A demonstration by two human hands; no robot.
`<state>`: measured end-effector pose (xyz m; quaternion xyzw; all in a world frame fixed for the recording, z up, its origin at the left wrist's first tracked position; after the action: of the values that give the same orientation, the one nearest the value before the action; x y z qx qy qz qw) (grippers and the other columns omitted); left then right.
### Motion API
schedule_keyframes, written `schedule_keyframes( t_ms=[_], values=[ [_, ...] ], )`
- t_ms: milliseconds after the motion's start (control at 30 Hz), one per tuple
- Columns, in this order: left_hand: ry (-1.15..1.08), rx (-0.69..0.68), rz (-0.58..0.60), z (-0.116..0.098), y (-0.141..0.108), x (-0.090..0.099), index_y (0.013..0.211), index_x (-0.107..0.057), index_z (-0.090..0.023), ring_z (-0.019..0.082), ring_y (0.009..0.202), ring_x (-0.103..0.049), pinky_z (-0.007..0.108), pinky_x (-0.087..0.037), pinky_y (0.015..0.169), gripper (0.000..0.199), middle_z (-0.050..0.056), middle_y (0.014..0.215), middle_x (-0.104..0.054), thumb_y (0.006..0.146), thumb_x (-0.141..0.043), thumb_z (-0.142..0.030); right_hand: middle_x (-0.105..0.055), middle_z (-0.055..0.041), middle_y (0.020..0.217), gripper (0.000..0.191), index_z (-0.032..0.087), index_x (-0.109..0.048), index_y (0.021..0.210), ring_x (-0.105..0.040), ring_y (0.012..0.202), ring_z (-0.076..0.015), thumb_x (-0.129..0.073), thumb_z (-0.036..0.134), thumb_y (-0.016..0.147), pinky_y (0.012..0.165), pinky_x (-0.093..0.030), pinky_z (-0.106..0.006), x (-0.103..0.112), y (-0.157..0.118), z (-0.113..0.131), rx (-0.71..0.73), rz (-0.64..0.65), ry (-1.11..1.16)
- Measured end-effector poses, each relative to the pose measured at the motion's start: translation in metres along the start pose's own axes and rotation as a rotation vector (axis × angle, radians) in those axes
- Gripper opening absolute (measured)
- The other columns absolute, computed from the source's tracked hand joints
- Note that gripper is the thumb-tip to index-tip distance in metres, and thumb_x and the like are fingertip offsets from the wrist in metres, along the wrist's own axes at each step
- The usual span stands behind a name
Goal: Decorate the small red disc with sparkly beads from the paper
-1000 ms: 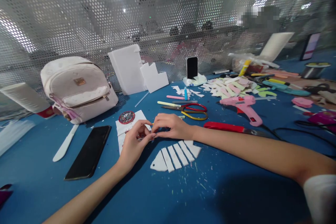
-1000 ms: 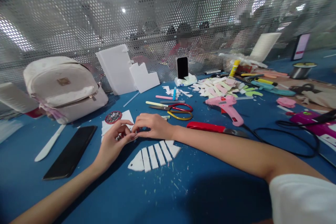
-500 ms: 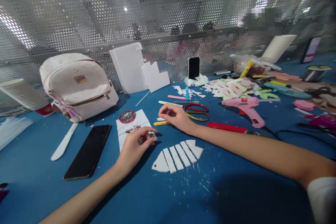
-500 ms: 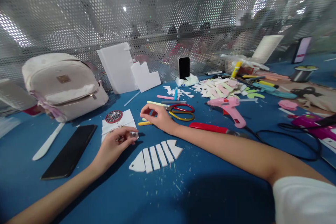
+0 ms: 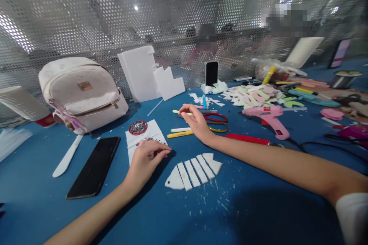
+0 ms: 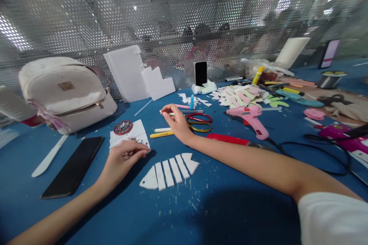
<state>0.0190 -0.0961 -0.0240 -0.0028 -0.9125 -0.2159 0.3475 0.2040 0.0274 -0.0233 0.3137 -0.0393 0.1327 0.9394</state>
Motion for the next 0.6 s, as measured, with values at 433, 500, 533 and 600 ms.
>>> schedule_keyframes(
  t_ms=[433, 500, 533, 600],
  values=[
    [-0.264, 0.207, -0.053, 0.004, 0.003, 0.0, 0.081, -0.061, -0.02, 0.011, 0.056, -0.056, 0.022, -0.04, 0.057, 0.017, -0.003, 0.063, -0.066, 0.084, -0.07, -0.034, -0.07, -0.0048, 0.095, 0.014, 0.019, -0.067, 0.104, -0.06, 0.088, -0.0165, -0.062, 0.029, 0.096, 0.081, -0.047, -0.03, -0.019, -0.02, 0.026, 0.385, 0.609, -0.171],
    [-0.275, 0.206, -0.043, 0.004, 0.002, -0.001, 0.081, -0.059, -0.02, 0.011, 0.058, -0.057, 0.022, -0.041, 0.059, 0.016, -0.004, 0.063, -0.065, 0.084, -0.07, -0.032, -0.069, -0.0041, 0.09, 0.011, 0.018, -0.068, 0.095, -0.06, 0.084, -0.0151, -0.063, 0.028, 0.096, 0.077, -0.047, -0.028, -0.017, -0.018, 0.025, 0.357, 0.572, -0.117],
    [-0.278, 0.201, -0.024, 0.005, 0.002, -0.002, 0.082, -0.06, -0.02, 0.012, 0.059, -0.058, 0.022, -0.041, 0.06, 0.015, -0.003, 0.064, -0.065, 0.085, -0.069, -0.031, -0.069, -0.0038, 0.089, 0.012, 0.017, -0.068, 0.093, -0.06, 0.082, -0.0145, -0.063, 0.027, 0.096, 0.074, -0.046, -0.027, -0.016, -0.017, 0.025, 0.333, 0.563, -0.099],
    [-0.26, 0.175, 0.032, 0.006, 0.003, -0.002, 0.085, -0.063, -0.02, 0.013, 0.063, -0.06, 0.023, -0.042, 0.062, 0.013, -0.002, 0.068, -0.068, 0.086, -0.068, -0.032, -0.068, -0.0035, 0.088, 0.013, 0.017, -0.068, 0.09, -0.06, 0.08, -0.014, -0.063, 0.028, 0.095, 0.068, -0.045, -0.025, -0.016, -0.015, 0.024, 0.27, 0.546, -0.087]
  ],
)
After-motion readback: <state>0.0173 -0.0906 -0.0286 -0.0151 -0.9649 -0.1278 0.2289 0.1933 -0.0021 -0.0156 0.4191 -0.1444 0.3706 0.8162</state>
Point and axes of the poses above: each hand's wrist, its own y-axis towards the middle knuckle, its own x-axis out of the back of the hand, z = x × y, the point moved 3 cm from there along y, towards the middle knuckle
